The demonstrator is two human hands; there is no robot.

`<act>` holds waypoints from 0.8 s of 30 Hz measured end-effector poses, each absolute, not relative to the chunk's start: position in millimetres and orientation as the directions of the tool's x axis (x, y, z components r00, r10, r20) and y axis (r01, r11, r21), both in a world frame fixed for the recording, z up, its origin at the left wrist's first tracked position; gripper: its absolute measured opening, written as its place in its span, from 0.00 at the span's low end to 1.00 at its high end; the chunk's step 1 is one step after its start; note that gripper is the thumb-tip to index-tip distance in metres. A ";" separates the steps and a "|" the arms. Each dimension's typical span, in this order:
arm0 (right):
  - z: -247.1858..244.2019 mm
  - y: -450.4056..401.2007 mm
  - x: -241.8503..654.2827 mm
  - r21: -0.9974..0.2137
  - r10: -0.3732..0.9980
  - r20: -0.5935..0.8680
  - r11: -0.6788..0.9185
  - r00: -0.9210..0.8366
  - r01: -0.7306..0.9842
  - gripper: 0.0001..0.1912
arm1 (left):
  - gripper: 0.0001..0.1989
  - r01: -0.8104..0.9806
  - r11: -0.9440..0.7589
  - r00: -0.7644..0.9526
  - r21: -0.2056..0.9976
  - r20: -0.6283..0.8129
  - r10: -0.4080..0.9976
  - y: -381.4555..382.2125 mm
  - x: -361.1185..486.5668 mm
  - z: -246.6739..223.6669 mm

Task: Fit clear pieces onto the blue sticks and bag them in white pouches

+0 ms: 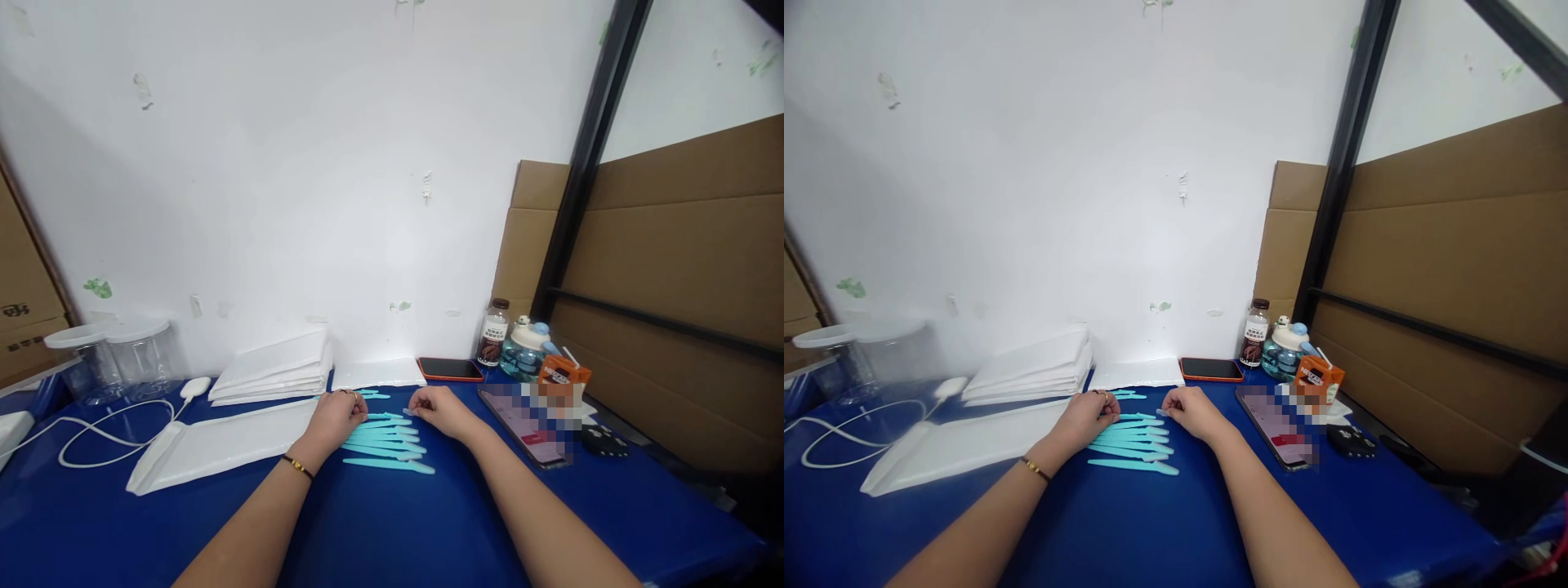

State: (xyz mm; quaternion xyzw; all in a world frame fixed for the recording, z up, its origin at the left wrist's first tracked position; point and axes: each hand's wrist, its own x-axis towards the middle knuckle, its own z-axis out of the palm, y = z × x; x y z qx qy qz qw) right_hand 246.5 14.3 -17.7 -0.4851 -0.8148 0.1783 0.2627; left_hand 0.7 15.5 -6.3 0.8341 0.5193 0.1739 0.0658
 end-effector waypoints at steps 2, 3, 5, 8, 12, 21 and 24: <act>-16.6 13.3 244.9 -0.563 0.883 0.249 0.466 -0.398 0.682 0.06 | 0.05 0.838 -0.460 0.405 0.294 0.230 0.885 15.5 1.4 -6.6; -16.1 13.0 244.5 -0.569 0.883 0.243 0.465 -0.401 0.678 0.06 | 0.05 0.837 -0.462 0.406 0.294 0.235 0.883 15.6 1.5 -6.6; -15.4 12.7 244.1 -0.581 0.886 0.231 0.457 -0.401 0.674 0.06 | 0.05 0.836 -0.465 0.408 0.291 0.239 0.881 15.6 1.5 -6.3; -16.3 12.4 242.5 -0.598 0.891 0.221 0.445 -0.397 0.667 0.06 | 0.05 0.836 -0.465 0.406 0.291 0.242 0.881 15.2 1.8 -6.0; -18.5 9.7 234.8 -0.623 0.873 0.238 0.474 -0.427 0.623 0.07 | 0.04 0.822 -0.478 0.420 0.311 0.237 0.876 12.5 6.0 -6.3; -5.3 18.3 266.2 -0.558 0.898 0.389 0.409 -0.207 0.722 0.09 | 0.11 0.868 -0.453 0.387 0.202 0.297 0.873 13.8 0.3 -8.8; -7.9 23.0 279.5 -0.496 0.909 0.392 0.336 -0.138 0.801 0.09 | 0.13 0.908 -0.397 0.344 0.137 0.298 0.890 17.5 -6.5 -13.3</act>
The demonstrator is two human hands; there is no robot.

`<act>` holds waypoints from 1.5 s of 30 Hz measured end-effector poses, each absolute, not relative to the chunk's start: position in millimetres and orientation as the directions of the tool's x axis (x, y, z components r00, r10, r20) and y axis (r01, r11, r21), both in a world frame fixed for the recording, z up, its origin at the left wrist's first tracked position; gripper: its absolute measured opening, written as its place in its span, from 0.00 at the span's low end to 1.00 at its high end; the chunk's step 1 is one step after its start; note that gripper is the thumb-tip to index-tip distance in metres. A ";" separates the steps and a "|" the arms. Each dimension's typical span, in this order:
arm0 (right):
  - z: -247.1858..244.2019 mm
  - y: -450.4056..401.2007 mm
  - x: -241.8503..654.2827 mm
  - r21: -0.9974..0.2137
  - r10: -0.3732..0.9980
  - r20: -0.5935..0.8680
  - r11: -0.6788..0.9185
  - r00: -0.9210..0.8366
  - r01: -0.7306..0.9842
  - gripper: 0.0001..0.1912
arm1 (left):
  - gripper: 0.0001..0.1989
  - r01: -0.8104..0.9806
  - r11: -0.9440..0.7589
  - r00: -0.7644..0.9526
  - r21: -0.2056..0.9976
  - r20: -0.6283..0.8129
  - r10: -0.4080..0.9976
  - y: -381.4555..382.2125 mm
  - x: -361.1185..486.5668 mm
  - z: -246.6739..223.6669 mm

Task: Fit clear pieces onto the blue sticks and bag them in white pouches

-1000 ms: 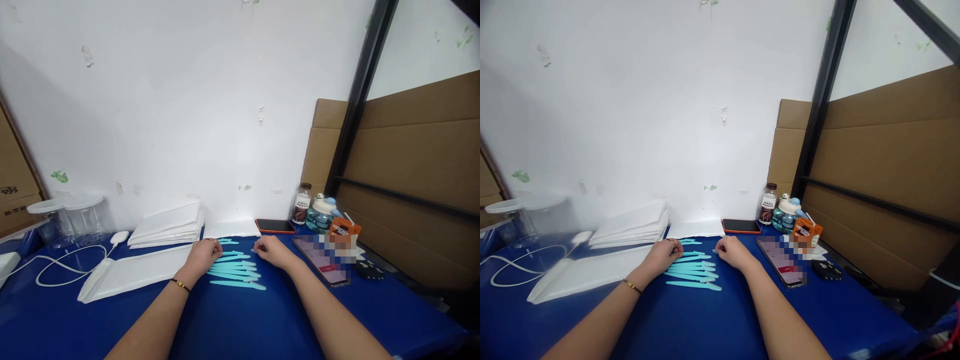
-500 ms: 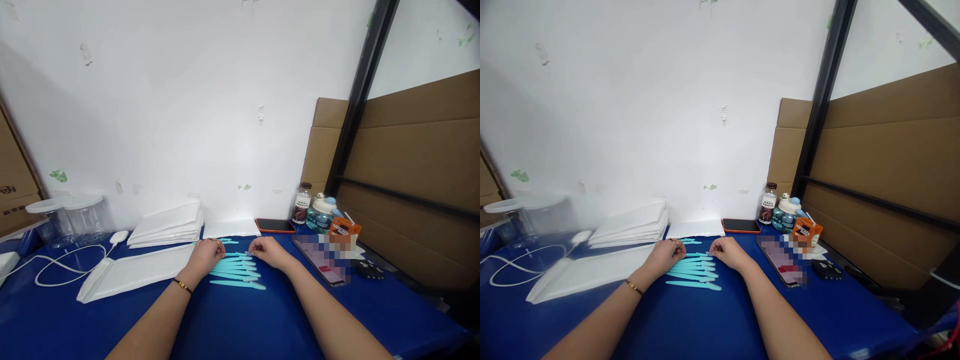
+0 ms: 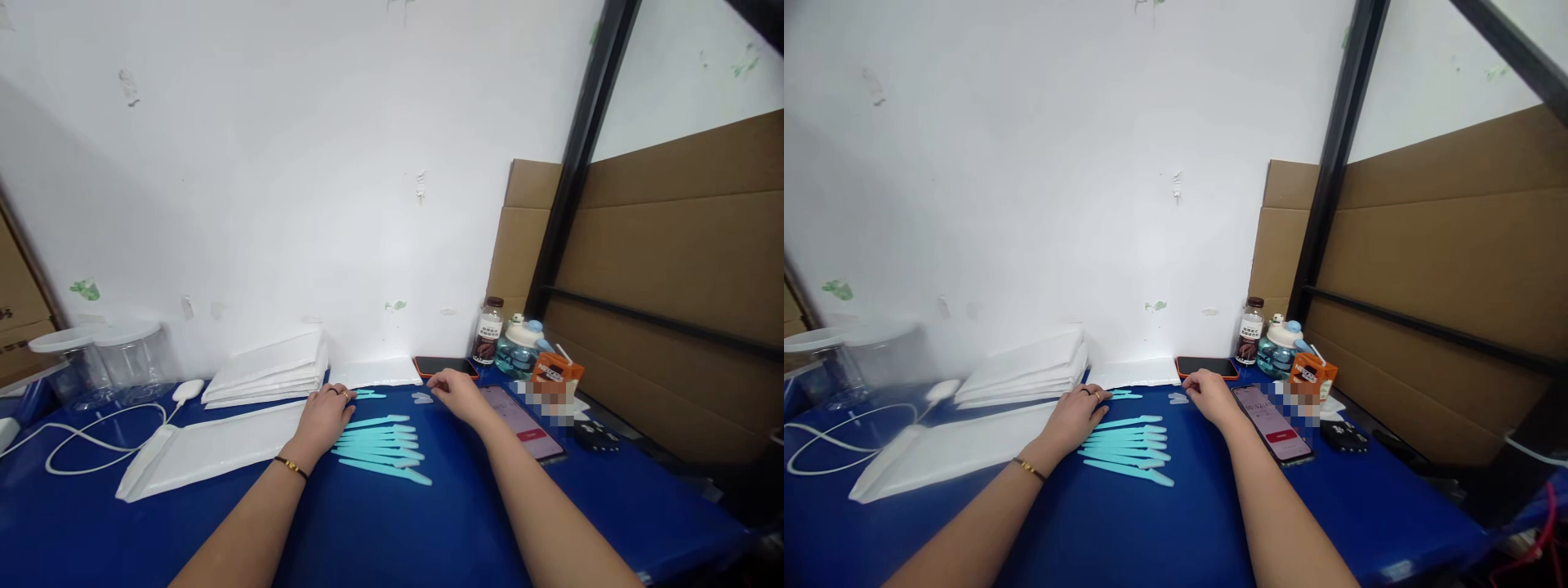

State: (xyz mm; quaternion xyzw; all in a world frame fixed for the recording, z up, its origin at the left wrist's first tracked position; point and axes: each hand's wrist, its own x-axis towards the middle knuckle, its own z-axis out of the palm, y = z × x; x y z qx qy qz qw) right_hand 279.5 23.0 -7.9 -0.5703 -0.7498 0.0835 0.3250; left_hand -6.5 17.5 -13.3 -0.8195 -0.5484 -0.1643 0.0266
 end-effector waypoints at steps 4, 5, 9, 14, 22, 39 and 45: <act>-20.4 28.2 277.4 -0.437 0.920 0.331 0.347 -0.211 0.830 0.06 | 0.12 0.911 -0.392 0.345 0.128 0.283 0.895 18.4 -7.9 -14.3; -23.0 29.2 275.5 -0.426 0.920 0.318 0.354 -0.229 0.833 0.05 | 0.11 0.911 -0.388 0.340 0.140 0.278 0.898 18.3 -7.4 -13.7; -25.7 29.3 268.7 -0.412 0.905 0.296 0.408 -0.304 0.814 0.05 | 0.06 0.906 -0.362 0.313 0.219 0.228 0.922 19.5 -6.1 -10.9; -22.2 23.0 258.2 -0.457 0.886 0.309 0.457 -0.345 0.764 0.05 | 0.04 0.882 -0.354 0.303 0.310 0.200 0.932 20.0 -5.6 -9.0; -27.3 22.6 247.3 -0.595 0.905 0.234 0.422 -0.354 0.684 0.08 | 0.04 0.857 -0.403 0.352 0.322 0.205 0.913 15.9 6.4 -9.9; -23.6 17.6 244.7 -0.601 0.888 0.233 0.452 -0.396 0.659 0.08 | 0.05 0.860 -0.410 0.356 0.303 0.219 0.909 9.8 10.6 -5.5; -21.4 17.5 240.5 -0.604 0.873 0.244 0.477 -0.422 0.639 0.08 | 0.07 0.839 -0.442 0.397 0.317 0.197 0.896 7.4 16.0 -4.8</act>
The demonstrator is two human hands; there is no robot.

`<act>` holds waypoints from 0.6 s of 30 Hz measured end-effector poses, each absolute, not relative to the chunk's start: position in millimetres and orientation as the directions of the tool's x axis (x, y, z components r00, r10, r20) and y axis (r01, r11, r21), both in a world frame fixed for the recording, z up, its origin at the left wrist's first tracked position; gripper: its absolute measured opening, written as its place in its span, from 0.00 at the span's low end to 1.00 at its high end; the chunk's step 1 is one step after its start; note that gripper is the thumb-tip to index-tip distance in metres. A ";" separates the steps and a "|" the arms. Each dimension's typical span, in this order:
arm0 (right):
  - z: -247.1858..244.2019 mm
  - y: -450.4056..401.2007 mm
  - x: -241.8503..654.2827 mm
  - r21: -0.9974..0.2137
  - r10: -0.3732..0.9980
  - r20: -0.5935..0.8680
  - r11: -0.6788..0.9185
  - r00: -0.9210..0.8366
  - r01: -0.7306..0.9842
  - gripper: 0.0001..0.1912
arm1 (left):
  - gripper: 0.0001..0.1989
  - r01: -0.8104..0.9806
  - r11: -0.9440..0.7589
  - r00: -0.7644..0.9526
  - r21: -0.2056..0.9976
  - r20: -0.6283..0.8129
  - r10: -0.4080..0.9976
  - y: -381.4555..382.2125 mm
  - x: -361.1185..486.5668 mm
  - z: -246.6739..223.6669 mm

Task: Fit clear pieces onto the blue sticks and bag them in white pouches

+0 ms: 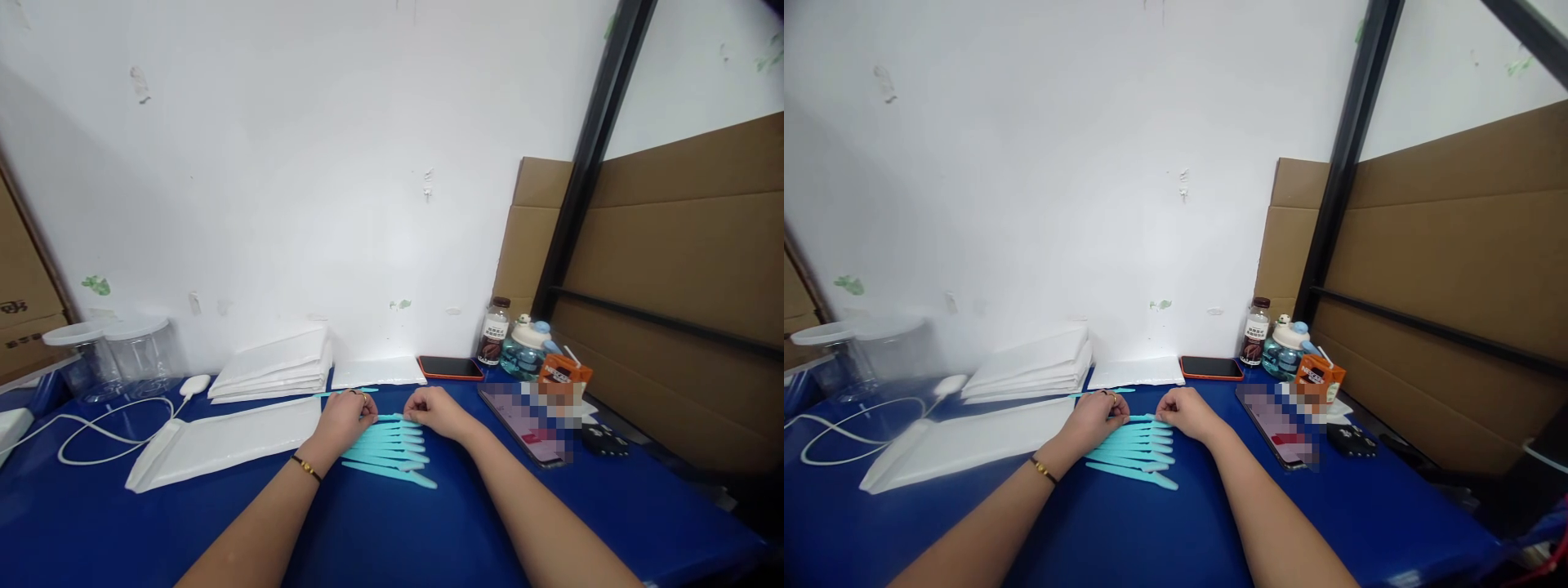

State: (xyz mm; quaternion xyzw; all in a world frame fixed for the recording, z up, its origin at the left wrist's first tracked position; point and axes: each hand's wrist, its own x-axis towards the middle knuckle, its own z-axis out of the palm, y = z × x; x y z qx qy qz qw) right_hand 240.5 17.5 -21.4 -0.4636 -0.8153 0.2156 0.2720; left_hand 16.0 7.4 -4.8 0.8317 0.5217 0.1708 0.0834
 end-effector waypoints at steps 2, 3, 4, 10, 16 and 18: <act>-19.0 21.2 249.1 -0.578 0.887 0.310 0.462 -0.343 0.672 0.09 | 0.11 0.857 -0.430 0.372 0.284 0.236 0.898 8.6 12.5 -5.9; -18.1 23.5 254.9 -0.559 0.892 0.354 0.443 -0.281 0.701 0.09 | 0.13 0.871 -0.416 0.351 0.262 0.261 0.899 9.7 9.8 -7.1; -17.8 25.8 260.8 -0.538 0.892 0.394 0.418 -0.220 0.732 0.09 | 0.14 0.886 -0.396 0.327 0.240 0.281 0.902 11.0 6.9 -8.6; -27.6 35.6 275.2 -0.466 0.911 0.363 0.359 -0.196 0.808 0.11 | 0.16 0.924 -0.349 0.297 0.159 0.277 0.914 17.4 -2.7 -16.2; -30.5 35.9 267.0 -0.485 0.922 0.321 0.357 -0.217 0.799 0.05 | 0.11 0.925 -0.329 0.279 0.189 0.249 0.927 21.7 -6.5 -13.7; -29.7 35.6 268.0 -0.504 0.933 0.301 0.332 -0.198 0.797 0.05 | 0.10 0.919 -0.334 0.285 0.212 0.230 0.931 22.4 -10.5 -10.9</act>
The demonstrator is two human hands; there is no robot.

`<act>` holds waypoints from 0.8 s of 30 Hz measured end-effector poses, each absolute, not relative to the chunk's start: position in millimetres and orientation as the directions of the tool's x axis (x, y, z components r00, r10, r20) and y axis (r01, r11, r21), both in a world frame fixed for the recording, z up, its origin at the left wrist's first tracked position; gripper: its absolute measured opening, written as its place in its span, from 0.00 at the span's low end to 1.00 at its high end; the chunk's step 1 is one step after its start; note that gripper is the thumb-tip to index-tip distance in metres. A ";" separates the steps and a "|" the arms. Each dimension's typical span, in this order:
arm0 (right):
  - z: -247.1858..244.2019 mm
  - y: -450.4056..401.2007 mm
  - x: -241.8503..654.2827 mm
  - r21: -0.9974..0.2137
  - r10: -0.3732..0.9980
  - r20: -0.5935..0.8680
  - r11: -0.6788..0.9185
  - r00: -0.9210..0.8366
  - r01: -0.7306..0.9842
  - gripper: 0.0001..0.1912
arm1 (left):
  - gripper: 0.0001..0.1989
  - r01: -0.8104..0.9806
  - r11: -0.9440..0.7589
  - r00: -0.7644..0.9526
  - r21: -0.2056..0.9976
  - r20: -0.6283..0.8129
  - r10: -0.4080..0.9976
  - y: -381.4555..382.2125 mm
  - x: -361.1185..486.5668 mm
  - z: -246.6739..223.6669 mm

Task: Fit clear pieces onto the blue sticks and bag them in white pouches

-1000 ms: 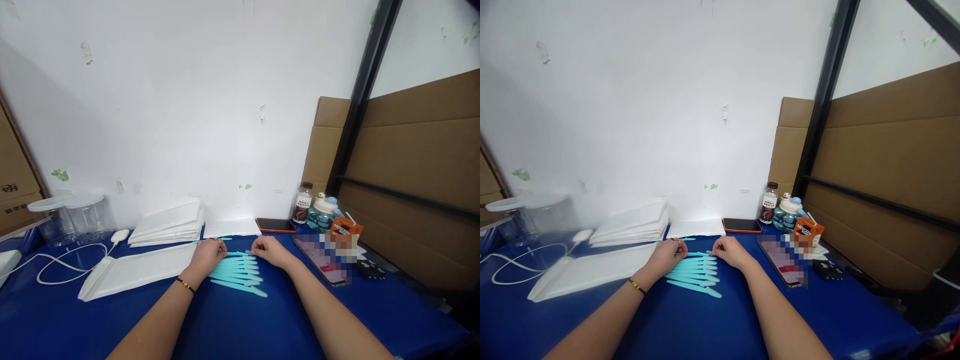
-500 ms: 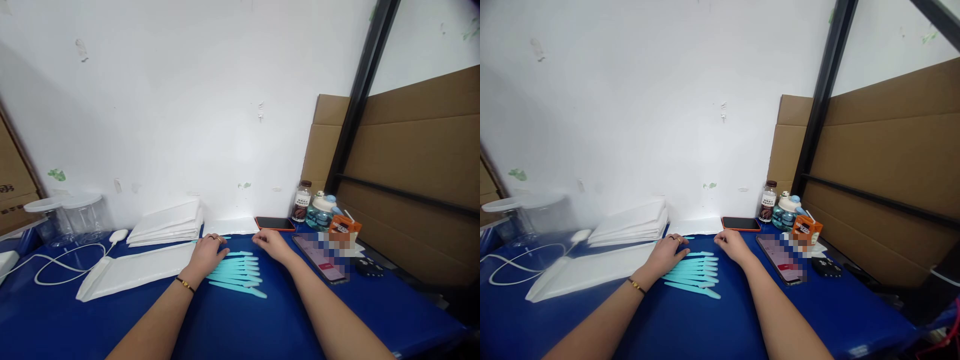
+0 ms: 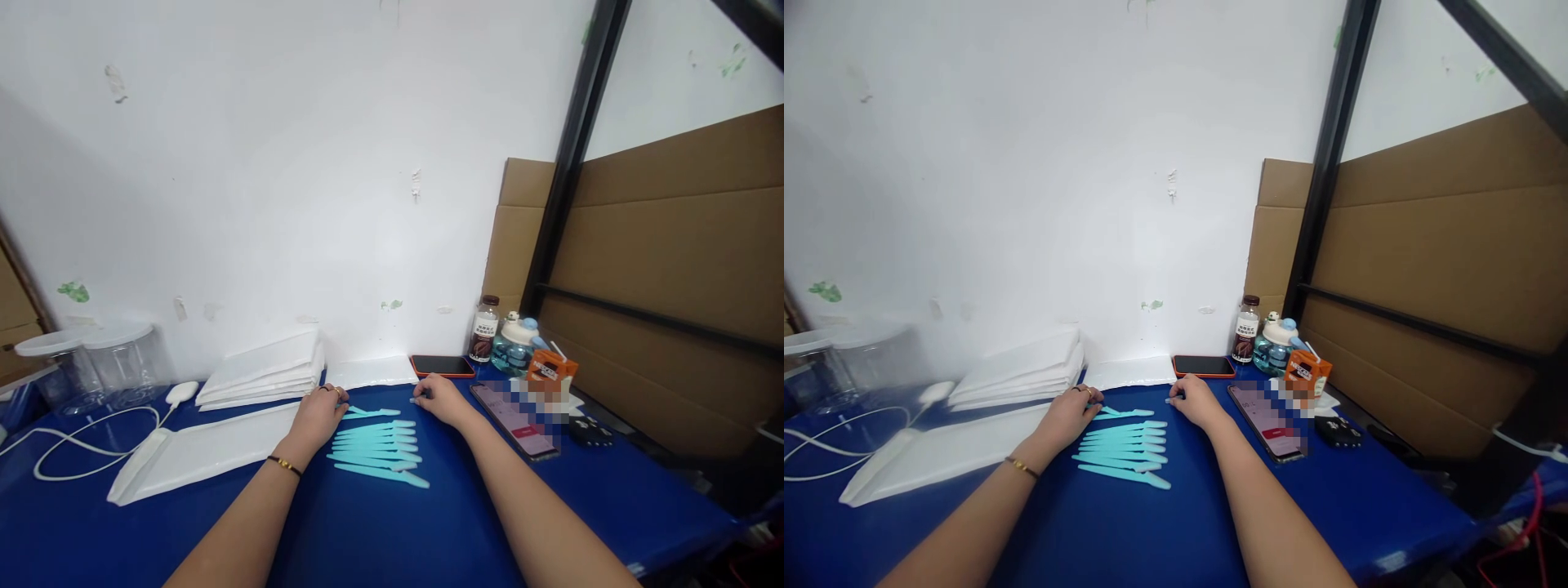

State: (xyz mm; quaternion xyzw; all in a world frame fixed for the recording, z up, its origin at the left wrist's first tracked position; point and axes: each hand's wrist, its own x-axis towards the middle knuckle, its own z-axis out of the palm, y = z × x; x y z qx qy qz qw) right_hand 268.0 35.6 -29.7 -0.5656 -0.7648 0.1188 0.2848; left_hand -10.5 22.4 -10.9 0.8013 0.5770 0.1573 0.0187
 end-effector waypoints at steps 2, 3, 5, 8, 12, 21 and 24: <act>-29.4 35.8 269.7 -0.514 0.938 0.284 0.324 -0.199 0.794 0.06 | 0.10 0.924 -0.317 0.267 0.213 0.231 0.936 21.9 -15.4 -7.4; -29.4 35.9 270.4 -0.516 0.939 0.281 0.324 -0.200 0.793 0.05 | 0.09 0.931 -0.300 0.251 0.210 0.228 0.941 21.4 -17.9 -5.6; -29.6 35.9 270.7 -0.524 0.946 0.270 0.303 -0.182 0.796 0.04 | 0.08 0.940 -0.263 0.220 0.217 0.204 0.954 20.4 -21.6 -2.4; -29.0 34.3 268.2 -0.569 0.964 0.220 0.253 -0.152 0.782 0.01 | 0.06 0.939 -0.246 0.211 0.241 0.161 0.964 20.2 -22.1 -0.4; -25.7 29.6 261.0 -0.635 0.963 0.201 0.268 -0.181 0.724 0.03 | 0.05 0.930 -0.268 0.233 0.250 0.160 0.959 23.6 -16.2 -3.0; -25.3 26.2 248.2 -0.611 0.917 0.268 0.399 -0.295 0.684 0.04 | 0.05 0.839 -0.392 0.349 0.377 0.178 0.920 28.1 -8.9 -9.7; -26.3 24.9 244.0 -0.599 0.908 0.292 0.418 -0.299 0.683 0.05 | 0.08 0.806 -0.437 0.397 0.398 0.184 0.899 24.1 0.7 -10.2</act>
